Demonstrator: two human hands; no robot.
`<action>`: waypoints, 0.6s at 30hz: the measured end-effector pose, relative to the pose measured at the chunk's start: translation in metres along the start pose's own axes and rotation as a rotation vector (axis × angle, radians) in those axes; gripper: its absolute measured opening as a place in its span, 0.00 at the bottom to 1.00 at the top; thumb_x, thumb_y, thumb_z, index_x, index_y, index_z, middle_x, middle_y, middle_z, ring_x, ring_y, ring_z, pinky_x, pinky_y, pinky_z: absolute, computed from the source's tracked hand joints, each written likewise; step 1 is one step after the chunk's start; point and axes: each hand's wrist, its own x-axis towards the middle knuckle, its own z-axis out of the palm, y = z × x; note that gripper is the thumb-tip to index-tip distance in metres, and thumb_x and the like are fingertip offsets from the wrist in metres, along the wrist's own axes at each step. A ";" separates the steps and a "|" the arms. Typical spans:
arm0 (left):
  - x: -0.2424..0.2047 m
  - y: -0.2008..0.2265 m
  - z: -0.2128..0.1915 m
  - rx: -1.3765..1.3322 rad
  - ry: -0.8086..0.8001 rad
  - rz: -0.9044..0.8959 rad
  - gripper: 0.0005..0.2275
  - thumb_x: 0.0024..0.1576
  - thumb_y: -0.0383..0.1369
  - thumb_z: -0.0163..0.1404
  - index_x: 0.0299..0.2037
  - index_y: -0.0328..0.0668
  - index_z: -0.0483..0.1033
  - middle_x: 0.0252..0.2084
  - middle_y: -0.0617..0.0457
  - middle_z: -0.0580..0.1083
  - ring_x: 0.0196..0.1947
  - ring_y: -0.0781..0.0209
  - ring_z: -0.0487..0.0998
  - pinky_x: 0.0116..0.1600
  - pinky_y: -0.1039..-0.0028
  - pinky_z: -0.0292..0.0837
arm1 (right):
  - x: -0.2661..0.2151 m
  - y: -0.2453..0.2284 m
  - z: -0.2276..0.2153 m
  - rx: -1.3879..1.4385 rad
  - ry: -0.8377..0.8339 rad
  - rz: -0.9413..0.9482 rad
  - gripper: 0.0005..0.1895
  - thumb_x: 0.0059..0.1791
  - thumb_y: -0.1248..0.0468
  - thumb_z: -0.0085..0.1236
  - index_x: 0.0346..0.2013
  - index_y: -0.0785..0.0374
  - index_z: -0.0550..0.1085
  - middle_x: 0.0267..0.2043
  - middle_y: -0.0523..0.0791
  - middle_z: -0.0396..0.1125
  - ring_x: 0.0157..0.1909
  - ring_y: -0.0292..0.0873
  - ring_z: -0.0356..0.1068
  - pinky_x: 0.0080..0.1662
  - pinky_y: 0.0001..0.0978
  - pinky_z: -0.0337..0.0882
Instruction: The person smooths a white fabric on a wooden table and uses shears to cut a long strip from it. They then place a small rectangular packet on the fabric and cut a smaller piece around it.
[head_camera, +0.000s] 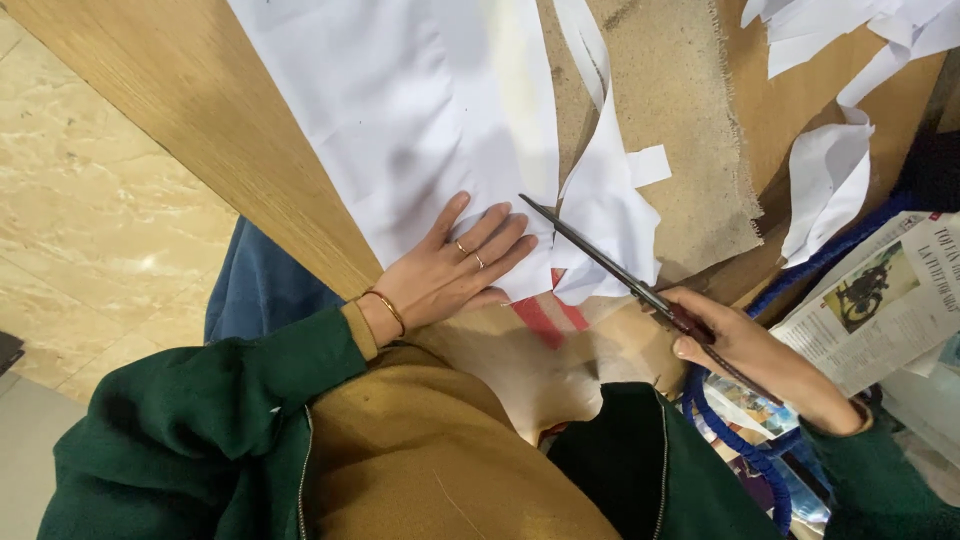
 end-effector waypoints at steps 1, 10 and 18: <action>0.001 -0.001 -0.001 0.005 0.004 0.000 0.40 0.55 0.67 0.51 0.71 0.52 0.62 0.70 0.55 0.63 0.71 0.56 0.60 0.75 0.46 0.51 | -0.001 -0.007 0.004 -0.014 -0.012 -0.033 0.35 0.45 0.41 0.52 0.62 0.53 0.71 0.58 0.40 0.72 0.57 0.37 0.72 0.55 0.30 0.67; -0.001 -0.001 0.001 -0.025 0.016 -0.002 0.38 0.57 0.66 0.50 0.72 0.52 0.62 0.71 0.55 0.63 0.71 0.55 0.62 0.74 0.46 0.52 | 0.007 0.009 0.032 0.161 0.047 -0.087 0.30 0.48 0.48 0.54 0.61 0.57 0.73 0.55 0.42 0.73 0.56 0.38 0.70 0.56 0.28 0.64; -0.002 0.012 0.018 -0.080 0.146 -0.083 0.32 0.64 0.60 0.35 0.72 0.52 0.61 0.73 0.51 0.60 0.75 0.50 0.55 0.78 0.42 0.42 | 0.016 0.026 0.070 0.324 0.108 -0.096 0.36 0.46 0.39 0.55 0.62 0.57 0.73 0.26 0.43 0.63 0.25 0.36 0.62 0.28 0.27 0.61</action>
